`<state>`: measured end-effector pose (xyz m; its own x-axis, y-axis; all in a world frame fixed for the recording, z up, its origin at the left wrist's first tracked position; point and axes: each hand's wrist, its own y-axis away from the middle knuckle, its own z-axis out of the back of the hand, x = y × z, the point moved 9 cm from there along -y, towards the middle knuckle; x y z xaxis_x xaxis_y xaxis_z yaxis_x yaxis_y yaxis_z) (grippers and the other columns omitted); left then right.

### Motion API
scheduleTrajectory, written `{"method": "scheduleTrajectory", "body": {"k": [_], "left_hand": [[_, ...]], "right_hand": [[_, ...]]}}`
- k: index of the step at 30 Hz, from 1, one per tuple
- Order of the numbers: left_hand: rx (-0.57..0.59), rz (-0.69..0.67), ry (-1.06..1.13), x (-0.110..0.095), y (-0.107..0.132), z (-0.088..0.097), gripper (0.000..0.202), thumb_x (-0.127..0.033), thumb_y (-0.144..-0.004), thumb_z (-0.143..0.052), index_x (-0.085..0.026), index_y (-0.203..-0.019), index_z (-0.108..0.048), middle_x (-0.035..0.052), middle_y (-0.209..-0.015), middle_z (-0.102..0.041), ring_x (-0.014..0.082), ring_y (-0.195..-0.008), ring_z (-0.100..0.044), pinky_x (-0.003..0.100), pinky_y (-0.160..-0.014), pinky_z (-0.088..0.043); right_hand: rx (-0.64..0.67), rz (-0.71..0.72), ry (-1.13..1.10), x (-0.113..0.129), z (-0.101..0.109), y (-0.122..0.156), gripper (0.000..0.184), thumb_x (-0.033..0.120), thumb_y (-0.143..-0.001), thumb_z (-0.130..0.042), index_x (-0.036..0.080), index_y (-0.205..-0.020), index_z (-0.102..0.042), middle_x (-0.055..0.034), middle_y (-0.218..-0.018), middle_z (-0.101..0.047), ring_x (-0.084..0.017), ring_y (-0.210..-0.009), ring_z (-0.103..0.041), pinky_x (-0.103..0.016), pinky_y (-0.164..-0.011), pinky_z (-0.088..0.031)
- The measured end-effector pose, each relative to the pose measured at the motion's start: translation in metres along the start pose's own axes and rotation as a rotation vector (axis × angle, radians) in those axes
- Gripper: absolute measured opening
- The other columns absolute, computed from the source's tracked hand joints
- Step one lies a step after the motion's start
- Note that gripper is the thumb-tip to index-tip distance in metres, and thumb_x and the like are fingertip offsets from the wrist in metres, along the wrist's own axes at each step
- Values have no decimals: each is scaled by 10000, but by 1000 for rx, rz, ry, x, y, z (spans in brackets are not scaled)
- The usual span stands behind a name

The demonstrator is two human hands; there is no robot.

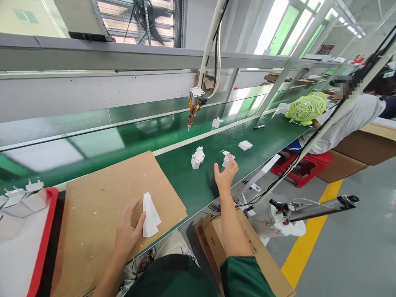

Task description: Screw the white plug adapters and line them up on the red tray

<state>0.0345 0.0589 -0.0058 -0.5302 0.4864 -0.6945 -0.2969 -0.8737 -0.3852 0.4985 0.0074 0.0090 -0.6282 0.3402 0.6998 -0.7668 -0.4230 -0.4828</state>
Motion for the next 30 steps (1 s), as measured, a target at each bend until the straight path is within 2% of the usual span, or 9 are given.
{"method": "scheduleTrajectory", "body": {"k": [3, 6, 11, 14, 16, 20, 24, 28, 30], "left_hand": [[4, 4, -1, -1, -1, 0, 426, -379, -977, -533, -216, -1370, -546, 134, -1386, -624, 304, -1331, -565, 535, -1108, -495], [12, 30, 2, 1, 0, 0, 431, -378, -981, -528, -224, -1383, -534, 127, -1402, -615, 303, -1341, -555, 544, -1119, -481], [27, 54, 19, 4, 1, -2, 440, -378, -993, -509, -216, -1402, -516, 118, -1406, -611, 285, -1351, -540, 533, -1142, -458], [21, 42, 27, 3, 0, -2, 441, -371, -995, -505, -208, -1405, -508, 120, -1411, -607, 280, -1348, -540, 531, -1146, -452], [8, 24, 31, -2, -1, -1, 420, -351, -1000, -497, -205, -1393, -515, 123, -1405, -612, 275, -1338, -552, 519, -1141, -459], [24, -93, 51, -35, -4, -9, 471, -318, -977, -546, -218, -1432, -479, 134, -1447, -586, 271, -1372, -535, 494, -1152, -449], [-2, -110, 121, -59, -10, -20, 755, -353, -902, -654, -207, -1557, -307, 188, -1604, -391, 314, -1502, -372, 499, -1175, -418], [-150, 54, 327, -46, -10, -8, 696, -369, -878, -695, -209, -1494, -414, 195, -1482, -541, 301, -1330, -579, 461, -1054, -530], [-112, 112, 472, -40, -6, -8, 629, -405, -859, -720, -230, -1423, -503, 157, -1376, -637, 277, -1195, -667, 428, -980, -572]], "right_hand": [[178, 37, -34, 30, -39, 18, 554, 482, -946, -590, 185, -1400, -477, -114, -1274, -606, -229, -1069, -634, -462, -941, -555], [301, -22, -9, 47, -69, 27, 460, 489, -955, -579, 163, -1280, -562, -74, -1089, -667, -178, -899, -660, -405, -842, -582], [348, -104, 36, 60, -80, 21, 459, 491, -940, -601, 161, -1258, -571, -75, -1080, -663, -190, -923, -657, -422, -863, -573], [369, -74, -14, 74, -74, 26, 484, 498, -938, -598, 159, -1280, -553, -68, -1034, -672, -186, -882, -663, -421, -852, -572], [389, -19, -95, 92, -66, 43, 561, 504, -914, -624, 150, -1331, -496, -59, -968, -701, -188, -829, -682, -414, -833, -581], [455, 141, -307, 149, -43, 111, 734, 537, -861, -652, 166, -1412, -340, -70, -949, -774, -212, -756, -736, -354, -715, -621], [505, 312, -451, 204, -18, 181, 675, 502, -857, -684, 211, -1389, -387, -84, -1045, -782, -204, -752, -765, -329, -712, -644], [516, 543, -575, 229, 2, 214, 525, 400, -822, -741, 237, -1282, -550, -90, -1122, -765, -219, -873, -773, -330, -770, -653], [497, 646, -639, 229, 11, 217, 425, 354, -823, -729, 257, -1220, -612, -68, -1071, -774, -218, -855, -770, -331, -754, -653]]}}
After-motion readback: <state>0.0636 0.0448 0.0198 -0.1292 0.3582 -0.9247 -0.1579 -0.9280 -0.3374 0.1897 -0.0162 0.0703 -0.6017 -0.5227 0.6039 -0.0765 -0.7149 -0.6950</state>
